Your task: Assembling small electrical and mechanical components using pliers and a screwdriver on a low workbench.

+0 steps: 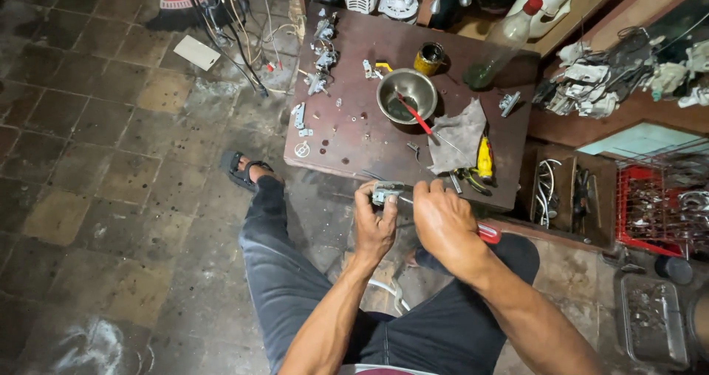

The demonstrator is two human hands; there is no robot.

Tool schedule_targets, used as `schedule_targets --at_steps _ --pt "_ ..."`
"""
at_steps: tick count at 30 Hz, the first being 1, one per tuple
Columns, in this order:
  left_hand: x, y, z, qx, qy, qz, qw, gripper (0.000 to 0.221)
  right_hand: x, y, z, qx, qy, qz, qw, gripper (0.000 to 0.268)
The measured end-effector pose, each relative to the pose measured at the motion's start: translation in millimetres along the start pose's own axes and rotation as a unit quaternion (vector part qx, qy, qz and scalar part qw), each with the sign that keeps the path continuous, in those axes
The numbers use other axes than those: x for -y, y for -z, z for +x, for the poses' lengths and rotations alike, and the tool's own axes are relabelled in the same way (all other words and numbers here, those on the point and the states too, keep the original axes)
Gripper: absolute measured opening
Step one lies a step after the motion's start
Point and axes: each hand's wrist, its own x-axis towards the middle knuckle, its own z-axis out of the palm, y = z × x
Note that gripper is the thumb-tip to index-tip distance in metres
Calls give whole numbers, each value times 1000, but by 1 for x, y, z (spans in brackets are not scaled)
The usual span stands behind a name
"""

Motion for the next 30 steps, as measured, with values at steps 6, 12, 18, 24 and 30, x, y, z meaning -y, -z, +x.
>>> schedule_targets --at_steps 6,12,18,24,30 --pt "16 -3 -7 0 28 -20 999 31 -7 -10 10 30 23 -20 999 16" --pt "16 -8 -10 -12 24 -15 1000 28 -9 1 12 74 11 20 997 15" --pt "2 -3 -4 -12 12 -3 1000 30 -5 14 12 101 -8 53 993 32" --pt "5 -2 -1 -20 -1 -4 1000 31 -15 -7 21 138 4 17 990 22" --pt "9 -3 -1 -18 -17 -4 1000 32 -10 2 17 113 -1 56 992 23"
